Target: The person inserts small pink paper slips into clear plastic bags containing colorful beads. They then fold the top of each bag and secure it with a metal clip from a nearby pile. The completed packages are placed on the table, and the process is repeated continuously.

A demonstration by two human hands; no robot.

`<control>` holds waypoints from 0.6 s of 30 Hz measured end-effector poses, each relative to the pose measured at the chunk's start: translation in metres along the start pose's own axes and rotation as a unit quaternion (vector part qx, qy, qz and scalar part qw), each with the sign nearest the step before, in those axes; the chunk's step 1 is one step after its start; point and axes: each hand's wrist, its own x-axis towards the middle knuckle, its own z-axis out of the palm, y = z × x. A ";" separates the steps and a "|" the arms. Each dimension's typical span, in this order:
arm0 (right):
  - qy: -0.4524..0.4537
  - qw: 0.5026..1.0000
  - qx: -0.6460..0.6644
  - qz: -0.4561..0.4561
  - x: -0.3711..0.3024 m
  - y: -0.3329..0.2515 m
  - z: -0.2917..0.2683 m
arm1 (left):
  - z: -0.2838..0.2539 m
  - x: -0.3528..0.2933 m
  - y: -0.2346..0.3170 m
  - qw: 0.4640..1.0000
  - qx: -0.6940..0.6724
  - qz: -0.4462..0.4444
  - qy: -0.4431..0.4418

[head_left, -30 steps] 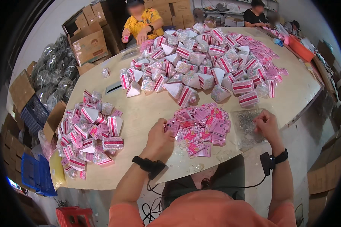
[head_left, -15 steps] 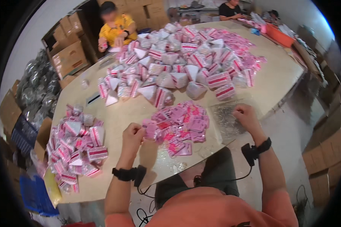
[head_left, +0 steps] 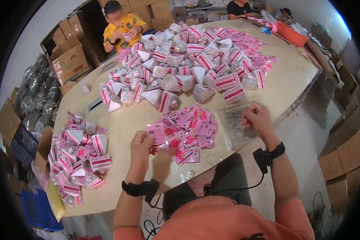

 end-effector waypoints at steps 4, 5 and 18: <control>-0.012 1.000 0.010 0.001 -0.004 0.001 0.012 | 0.007 0.001 -0.006 1.000 -0.012 0.006 -0.003; -0.025 1.000 0.017 -0.002 -0.005 0.002 0.017 | 0.010 -0.002 -0.004 1.000 -0.019 0.021 -0.002; -0.181 0.979 0.094 -0.015 -0.048 -0.024 0.099 | 0.027 -0.022 0.010 0.964 -0.247 -0.027 -0.093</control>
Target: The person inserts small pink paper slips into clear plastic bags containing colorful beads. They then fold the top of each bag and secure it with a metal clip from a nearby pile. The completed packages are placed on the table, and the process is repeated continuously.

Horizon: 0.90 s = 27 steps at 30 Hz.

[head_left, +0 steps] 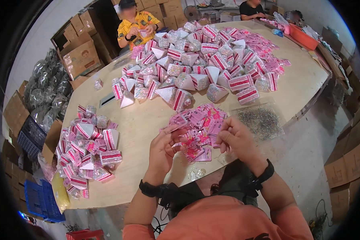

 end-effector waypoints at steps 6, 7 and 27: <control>-0.030 0.997 0.065 0.031 0.001 0.003 0.014 | -0.009 0.002 -0.008 0.988 0.140 0.038 0.050; -0.029 0.996 0.077 0.034 0.001 0.003 0.018 | -0.010 0.002 -0.011 0.983 0.164 0.060 0.063; -0.020 0.962 0.258 0.082 0.016 0.018 0.028 | 0.008 -0.017 -0.027 0.991 0.121 0.041 -0.045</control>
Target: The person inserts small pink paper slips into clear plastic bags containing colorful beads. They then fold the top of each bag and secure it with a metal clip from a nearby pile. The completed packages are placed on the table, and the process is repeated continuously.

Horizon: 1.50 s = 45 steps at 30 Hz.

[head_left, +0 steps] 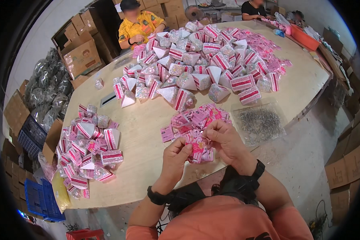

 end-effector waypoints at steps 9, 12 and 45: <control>-0.095 0.987 0.129 -0.002 0.003 -0.003 0.007 | 0.000 -0.005 0.000 0.998 0.043 -0.025 -0.033; -0.090 0.983 0.159 0.001 0.003 0.003 0.005 | -0.002 -0.006 -0.002 0.998 0.039 -0.028 -0.033; -0.010 0.998 -0.067 -0.012 -0.015 0.020 0.007 | 0.012 -0.012 0.004 0.895 0.394 0.211 0.008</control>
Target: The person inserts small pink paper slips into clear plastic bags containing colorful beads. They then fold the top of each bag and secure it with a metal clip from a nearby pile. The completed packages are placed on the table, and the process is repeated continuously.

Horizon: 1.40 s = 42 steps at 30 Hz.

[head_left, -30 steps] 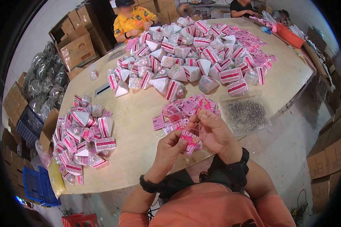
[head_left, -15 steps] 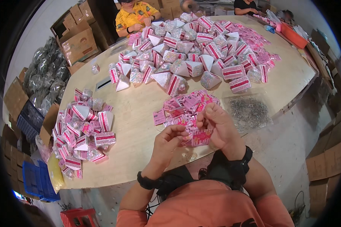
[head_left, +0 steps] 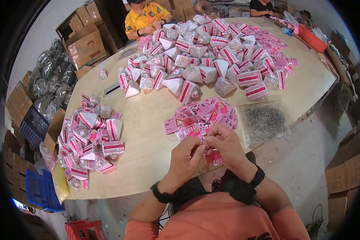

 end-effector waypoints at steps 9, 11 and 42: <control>-0.059 0.993 0.076 0.062 -0.003 0.010 0.003 | 0.004 -0.011 -0.009 0.996 0.023 0.026 0.088; -0.062 0.993 0.074 0.068 -0.003 0.012 0.001 | 0.002 -0.012 -0.010 0.997 0.014 0.035 0.068; -0.088 0.910 -0.404 -0.004 -0.023 -0.021 0.018 | -0.014 -0.016 -0.015 0.971 -0.142 -0.146 -0.127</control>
